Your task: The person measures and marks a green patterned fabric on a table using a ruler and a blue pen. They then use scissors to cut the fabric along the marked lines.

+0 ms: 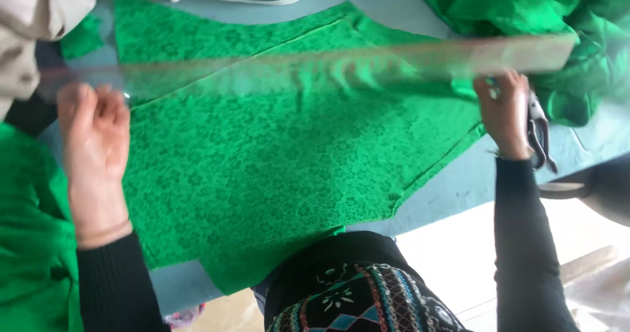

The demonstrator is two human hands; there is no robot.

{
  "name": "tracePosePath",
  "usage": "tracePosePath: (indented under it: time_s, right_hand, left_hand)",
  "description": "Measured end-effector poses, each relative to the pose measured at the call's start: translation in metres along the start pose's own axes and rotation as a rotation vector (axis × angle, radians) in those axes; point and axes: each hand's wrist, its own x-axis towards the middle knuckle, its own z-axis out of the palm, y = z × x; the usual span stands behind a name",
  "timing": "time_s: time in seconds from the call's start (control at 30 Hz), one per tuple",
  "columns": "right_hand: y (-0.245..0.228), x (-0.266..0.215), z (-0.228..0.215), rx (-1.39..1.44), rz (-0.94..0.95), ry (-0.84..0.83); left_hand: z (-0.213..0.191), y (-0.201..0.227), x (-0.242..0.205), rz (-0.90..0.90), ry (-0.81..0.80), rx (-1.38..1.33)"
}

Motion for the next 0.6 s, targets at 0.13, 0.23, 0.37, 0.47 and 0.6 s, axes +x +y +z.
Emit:
tracePosePath:
  time_s: [0.13,0.23,0.37,0.47,0.6]
  right_hand:
    - [-0.006,0.022,0.011,0.154,0.027,-0.001]
    - [-0.027,0.045,0.005,0.194,-0.008,-0.124]
    - [-0.042,0.061,0.002,0.384,0.094,-0.34]
    - [-0.05,0.069,-0.002,0.311,0.199,-0.474]
    - [-0.057,0.075,-0.006,0.185,0.222,-0.557]
  left_hand:
    - [-0.029,-0.004,-0.033,-0.025,0.012,0.021]
    - [-0.041,-0.008,-0.063,-0.034,0.021,0.051]
    - [-0.056,-0.015,-0.096,-0.025,-0.019,0.001]
    - [-0.061,-0.017,-0.111,-0.011,-0.039,0.006]
    - [-0.059,-0.02,-0.12,0.002,-0.055,0.014]
